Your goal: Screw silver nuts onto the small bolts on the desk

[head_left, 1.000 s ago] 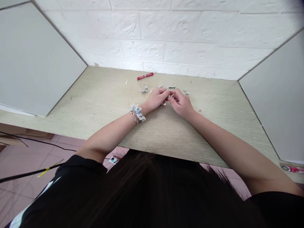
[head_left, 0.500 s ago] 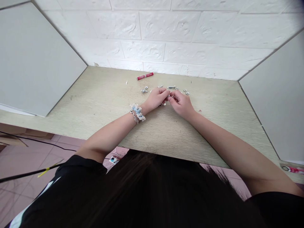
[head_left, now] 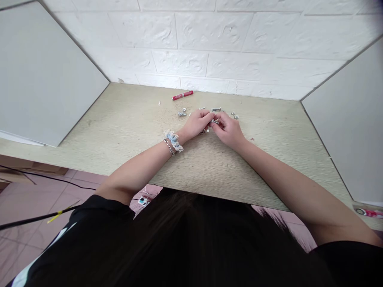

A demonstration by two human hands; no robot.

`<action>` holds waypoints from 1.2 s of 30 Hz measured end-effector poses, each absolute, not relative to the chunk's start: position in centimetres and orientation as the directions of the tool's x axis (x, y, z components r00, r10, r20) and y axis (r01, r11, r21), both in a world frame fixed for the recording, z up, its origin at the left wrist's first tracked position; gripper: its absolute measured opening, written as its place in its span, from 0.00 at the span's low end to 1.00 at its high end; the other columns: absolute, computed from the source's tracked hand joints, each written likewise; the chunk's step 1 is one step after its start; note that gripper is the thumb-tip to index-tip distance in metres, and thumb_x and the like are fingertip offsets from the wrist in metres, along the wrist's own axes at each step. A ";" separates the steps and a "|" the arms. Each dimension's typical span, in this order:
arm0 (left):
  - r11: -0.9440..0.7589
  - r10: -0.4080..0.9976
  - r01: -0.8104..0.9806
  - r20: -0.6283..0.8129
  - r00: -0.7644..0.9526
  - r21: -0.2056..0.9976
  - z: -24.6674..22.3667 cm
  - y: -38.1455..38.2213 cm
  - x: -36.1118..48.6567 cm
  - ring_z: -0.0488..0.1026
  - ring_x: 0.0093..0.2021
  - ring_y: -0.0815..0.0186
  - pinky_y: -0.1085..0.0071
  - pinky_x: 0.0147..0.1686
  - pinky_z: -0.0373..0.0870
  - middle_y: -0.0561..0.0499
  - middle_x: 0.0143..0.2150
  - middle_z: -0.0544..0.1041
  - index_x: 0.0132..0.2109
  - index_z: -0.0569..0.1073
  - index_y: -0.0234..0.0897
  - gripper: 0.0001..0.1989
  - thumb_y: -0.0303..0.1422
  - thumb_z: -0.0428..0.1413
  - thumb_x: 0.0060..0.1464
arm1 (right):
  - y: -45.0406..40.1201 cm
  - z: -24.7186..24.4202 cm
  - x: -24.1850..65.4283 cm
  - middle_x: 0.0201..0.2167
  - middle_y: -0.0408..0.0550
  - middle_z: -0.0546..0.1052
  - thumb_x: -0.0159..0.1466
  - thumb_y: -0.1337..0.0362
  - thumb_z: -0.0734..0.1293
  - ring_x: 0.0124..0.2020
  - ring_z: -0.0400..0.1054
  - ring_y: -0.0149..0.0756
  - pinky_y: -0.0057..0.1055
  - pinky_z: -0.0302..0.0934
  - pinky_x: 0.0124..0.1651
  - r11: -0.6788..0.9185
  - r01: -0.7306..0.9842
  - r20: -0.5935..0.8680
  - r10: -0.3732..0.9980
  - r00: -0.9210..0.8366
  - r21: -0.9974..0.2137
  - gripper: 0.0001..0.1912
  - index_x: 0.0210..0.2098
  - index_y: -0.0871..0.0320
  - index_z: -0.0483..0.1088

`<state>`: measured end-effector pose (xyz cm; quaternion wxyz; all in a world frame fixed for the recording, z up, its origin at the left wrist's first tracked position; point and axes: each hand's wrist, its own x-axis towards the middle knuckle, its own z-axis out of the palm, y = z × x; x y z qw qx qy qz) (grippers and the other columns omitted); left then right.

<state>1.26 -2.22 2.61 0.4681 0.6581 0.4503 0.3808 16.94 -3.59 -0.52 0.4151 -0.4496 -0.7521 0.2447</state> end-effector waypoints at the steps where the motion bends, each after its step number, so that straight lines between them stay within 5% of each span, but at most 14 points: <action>1: -0.153 0.949 0.231 0.077 0.305 0.961 2.6 -2.2 1.3 0.61 0.20 0.77 0.77 0.23 0.57 0.58 0.19 0.64 0.22 0.63 0.35 0.18 0.28 0.50 0.62 | -3.5 -0.5 17.0 0.23 0.40 0.69 0.64 0.53 0.65 0.22 0.59 0.30 0.32 0.55 0.29 0.479 0.474 0.406 0.878 -0.253 -0.739 0.11 0.36 0.54 0.66; 6: -0.141 0.950 0.222 0.068 0.306 0.965 2.9 -2.4 1.3 0.61 0.20 0.78 0.77 0.23 0.56 0.58 0.19 0.64 0.22 0.63 0.35 0.18 0.27 0.50 0.62 | -3.5 -0.6 17.0 0.23 0.40 0.69 0.66 0.49 0.62 0.22 0.59 0.30 0.32 0.55 0.29 0.485 0.459 0.412 0.875 -0.256 -0.744 0.14 0.38 0.53 0.65; 15: -0.176 0.950 0.255 0.096 0.297 0.951 2.6 -2.2 1.1 0.61 0.20 0.76 0.76 0.23 0.56 0.58 0.19 0.64 0.22 0.62 0.35 0.18 0.30 0.50 0.61 | -3.6 -0.7 16.9 0.29 0.41 0.74 0.62 0.57 0.67 0.22 0.58 0.29 0.32 0.55 0.29 0.472 0.459 0.399 0.882 -0.253 -0.753 0.10 0.41 0.52 0.64; 26: -0.152 0.952 0.245 0.076 0.295 0.957 2.5 -2.1 1.2 0.61 0.20 0.77 0.77 0.23 0.57 0.58 0.19 0.64 0.22 0.62 0.35 0.18 0.29 0.49 0.61 | -3.5 -0.5 17.0 0.22 0.40 0.68 0.64 0.54 0.64 0.22 0.58 0.30 0.31 0.54 0.29 0.481 0.481 0.412 0.877 -0.249 -0.733 0.10 0.34 0.54 0.66; 31: -0.155 0.954 0.252 0.078 0.290 0.955 2.6 -2.3 1.2 0.60 0.19 0.76 0.76 0.23 0.56 0.58 0.18 0.63 0.21 0.62 0.36 0.19 0.29 0.49 0.61 | -3.5 -0.7 16.9 0.27 0.40 0.71 0.62 0.56 0.66 0.21 0.57 0.28 0.31 0.54 0.28 0.465 0.474 0.410 0.885 -0.221 -0.747 0.11 0.42 0.53 0.65; 36: -0.176 0.953 0.251 0.101 0.286 0.952 2.5 -2.2 1.2 0.60 0.20 0.76 0.76 0.23 0.55 0.58 0.18 0.63 0.21 0.63 0.35 0.18 0.29 0.50 0.61 | -3.6 -0.6 16.8 0.34 0.43 0.75 0.61 0.59 0.66 0.22 0.59 0.28 0.32 0.55 0.29 0.484 0.484 0.430 0.874 -0.226 -0.729 0.09 0.40 0.53 0.66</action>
